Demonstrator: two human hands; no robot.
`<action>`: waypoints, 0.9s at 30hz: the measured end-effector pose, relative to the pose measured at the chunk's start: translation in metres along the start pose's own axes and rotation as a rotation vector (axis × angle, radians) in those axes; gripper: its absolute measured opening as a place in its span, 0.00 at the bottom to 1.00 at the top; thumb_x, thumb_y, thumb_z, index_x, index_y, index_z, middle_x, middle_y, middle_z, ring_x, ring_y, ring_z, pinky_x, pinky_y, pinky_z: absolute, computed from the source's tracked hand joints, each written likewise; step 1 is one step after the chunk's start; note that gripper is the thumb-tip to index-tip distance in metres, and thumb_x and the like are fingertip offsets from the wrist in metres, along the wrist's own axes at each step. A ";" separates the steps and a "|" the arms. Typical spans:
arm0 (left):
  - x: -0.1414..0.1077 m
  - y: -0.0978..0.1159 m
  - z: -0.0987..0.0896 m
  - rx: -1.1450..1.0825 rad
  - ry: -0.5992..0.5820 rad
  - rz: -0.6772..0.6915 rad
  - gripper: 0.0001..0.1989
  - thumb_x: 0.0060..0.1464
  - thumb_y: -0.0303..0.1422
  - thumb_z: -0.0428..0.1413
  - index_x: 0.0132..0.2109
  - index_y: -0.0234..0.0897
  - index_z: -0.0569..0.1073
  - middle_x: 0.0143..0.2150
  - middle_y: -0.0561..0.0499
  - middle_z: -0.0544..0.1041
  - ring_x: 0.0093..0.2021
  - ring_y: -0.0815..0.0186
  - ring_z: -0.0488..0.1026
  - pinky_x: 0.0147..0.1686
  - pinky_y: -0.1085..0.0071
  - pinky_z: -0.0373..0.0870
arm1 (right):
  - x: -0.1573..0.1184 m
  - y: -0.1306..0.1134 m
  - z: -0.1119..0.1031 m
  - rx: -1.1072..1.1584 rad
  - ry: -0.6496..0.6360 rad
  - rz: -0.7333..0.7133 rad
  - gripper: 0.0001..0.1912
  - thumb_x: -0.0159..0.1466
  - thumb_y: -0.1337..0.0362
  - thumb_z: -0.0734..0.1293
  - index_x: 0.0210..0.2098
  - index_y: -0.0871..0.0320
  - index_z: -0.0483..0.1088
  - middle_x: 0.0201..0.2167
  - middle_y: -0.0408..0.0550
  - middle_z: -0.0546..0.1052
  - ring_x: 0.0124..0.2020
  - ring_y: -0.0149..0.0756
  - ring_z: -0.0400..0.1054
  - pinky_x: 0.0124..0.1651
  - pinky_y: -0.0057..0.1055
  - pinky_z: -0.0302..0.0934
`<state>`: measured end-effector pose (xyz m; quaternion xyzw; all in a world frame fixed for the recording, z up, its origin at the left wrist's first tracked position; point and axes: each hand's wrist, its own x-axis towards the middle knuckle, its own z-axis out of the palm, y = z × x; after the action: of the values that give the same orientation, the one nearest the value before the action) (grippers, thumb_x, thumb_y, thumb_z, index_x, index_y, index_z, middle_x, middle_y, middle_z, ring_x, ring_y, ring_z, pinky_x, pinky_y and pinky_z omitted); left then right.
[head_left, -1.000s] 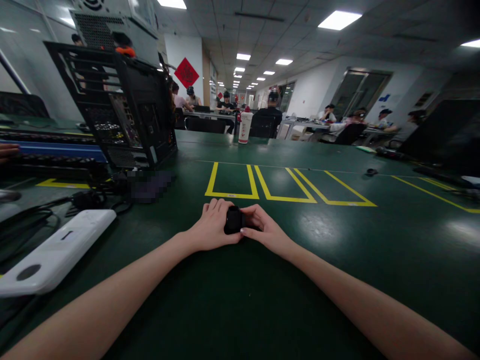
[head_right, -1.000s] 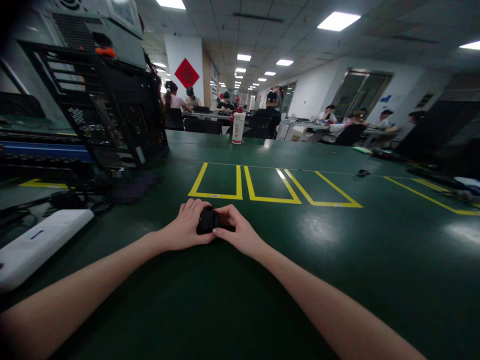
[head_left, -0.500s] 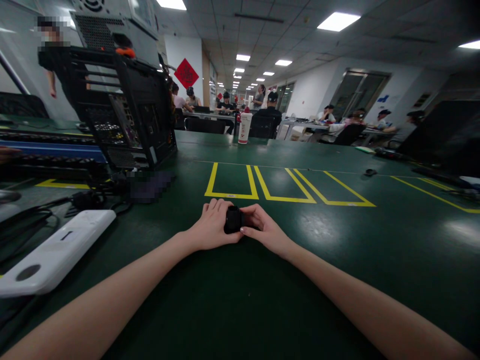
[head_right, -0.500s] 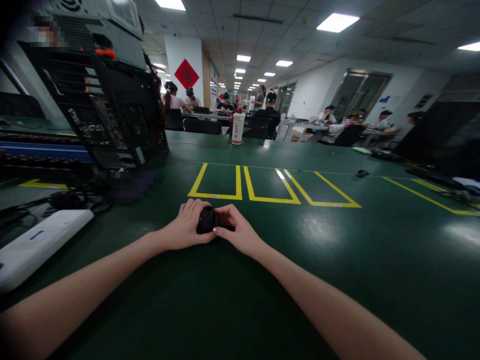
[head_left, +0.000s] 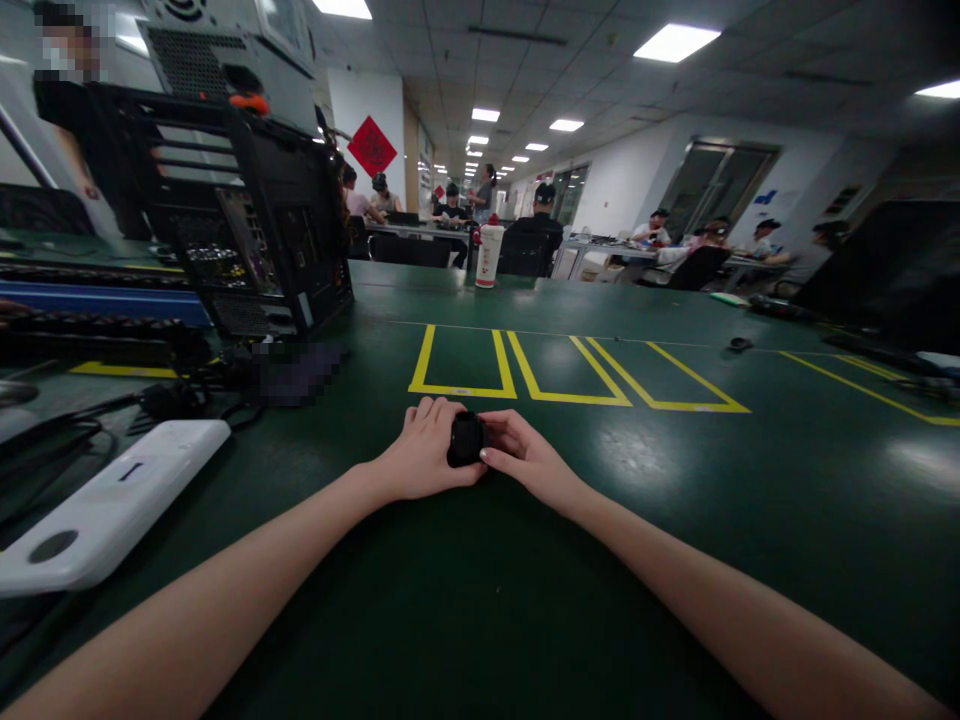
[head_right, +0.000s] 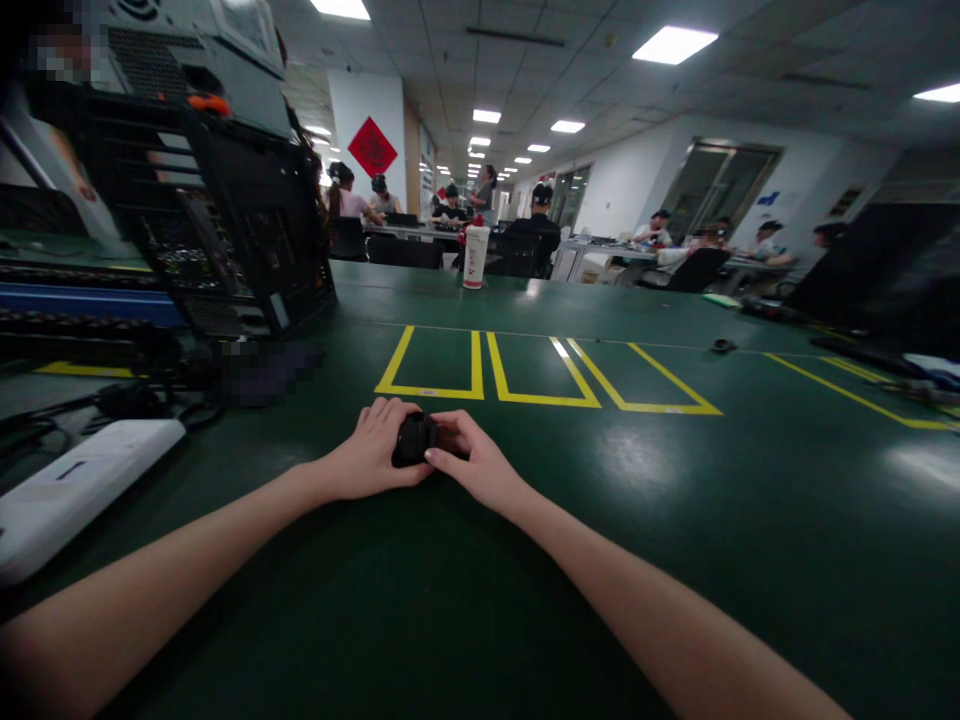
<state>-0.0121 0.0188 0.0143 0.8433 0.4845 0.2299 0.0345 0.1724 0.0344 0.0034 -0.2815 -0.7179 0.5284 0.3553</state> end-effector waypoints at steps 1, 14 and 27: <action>0.000 0.000 0.000 -0.001 -0.002 0.001 0.28 0.44 0.48 0.52 0.48 0.36 0.58 0.42 0.45 0.63 0.42 0.56 0.60 0.40 0.60 0.59 | -0.001 -0.001 0.000 -0.003 -0.002 -0.009 0.19 0.56 0.68 0.65 0.46 0.55 0.59 0.46 0.48 0.66 0.49 0.36 0.62 0.54 0.40 0.55; 0.000 0.000 -0.002 -0.020 -0.020 0.000 0.29 0.44 0.49 0.52 0.49 0.35 0.58 0.43 0.45 0.63 0.42 0.57 0.60 0.40 0.60 0.59 | -0.001 -0.003 0.002 -0.070 0.026 0.010 0.18 0.58 0.64 0.62 0.49 0.54 0.58 0.46 0.48 0.66 0.49 0.36 0.61 0.54 0.40 0.55; 0.000 0.000 -0.001 -0.003 -0.009 -0.001 0.29 0.45 0.49 0.52 0.49 0.35 0.58 0.43 0.45 0.63 0.42 0.57 0.60 0.40 0.60 0.59 | -0.003 -0.003 0.005 -0.099 0.053 -0.021 0.12 0.57 0.66 0.63 0.41 0.54 0.59 0.41 0.45 0.66 0.43 0.35 0.66 0.44 0.35 0.62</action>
<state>-0.0122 0.0187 0.0158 0.8439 0.4847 0.2268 0.0379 0.1702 0.0287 0.0053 -0.3050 -0.7362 0.4810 0.3655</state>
